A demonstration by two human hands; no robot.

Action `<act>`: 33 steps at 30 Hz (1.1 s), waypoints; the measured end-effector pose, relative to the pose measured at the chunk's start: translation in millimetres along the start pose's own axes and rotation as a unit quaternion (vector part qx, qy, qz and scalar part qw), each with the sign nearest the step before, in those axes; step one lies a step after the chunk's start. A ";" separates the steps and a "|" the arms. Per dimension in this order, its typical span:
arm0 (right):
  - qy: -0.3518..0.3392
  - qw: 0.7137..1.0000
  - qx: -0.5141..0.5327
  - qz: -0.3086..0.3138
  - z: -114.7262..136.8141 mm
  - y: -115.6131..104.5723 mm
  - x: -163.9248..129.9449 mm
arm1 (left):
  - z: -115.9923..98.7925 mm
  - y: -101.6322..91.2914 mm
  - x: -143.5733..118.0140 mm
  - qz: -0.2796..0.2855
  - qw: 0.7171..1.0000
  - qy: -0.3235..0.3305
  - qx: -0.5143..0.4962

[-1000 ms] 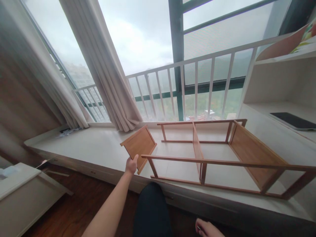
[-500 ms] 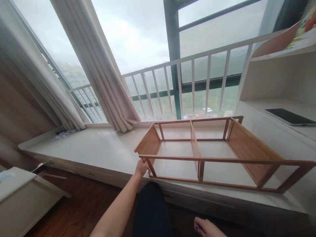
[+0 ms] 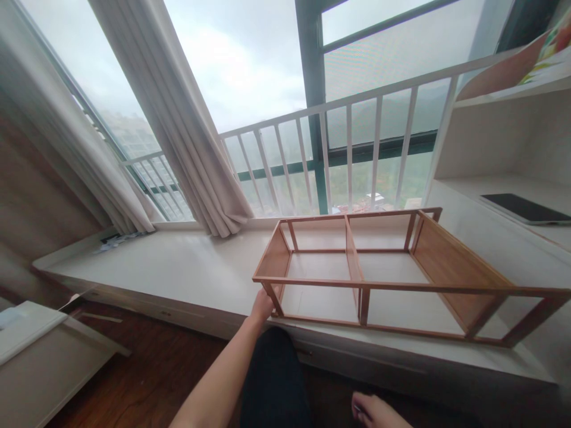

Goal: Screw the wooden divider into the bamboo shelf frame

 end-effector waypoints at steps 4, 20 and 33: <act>-0.002 1.000 0.002 0.002 -2.3 1.7 0.8 | -2.7 -0.1 -1.7 0.012 0.999 0.051 0.016; 0.011 1.000 -0.027 0.006 0.6 -0.8 -2.7 | 1.3 5.6 0.1 0.013 0.998 0.058 0.016; 0.019 1.000 -0.014 0.012 1.9 0.7 -0.6 | 6.0 10.4 -8.7 0.024 0.999 0.037 -0.002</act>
Point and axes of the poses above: each hand's wrist, its own x-axis towards the middle knuckle, its own y-axis out of the palm, z = x × y, the point moved 4 cm from there along x, towards the middle knuckle, and after that the axes turned 3 degrees about -y, right-handed, at the moved point
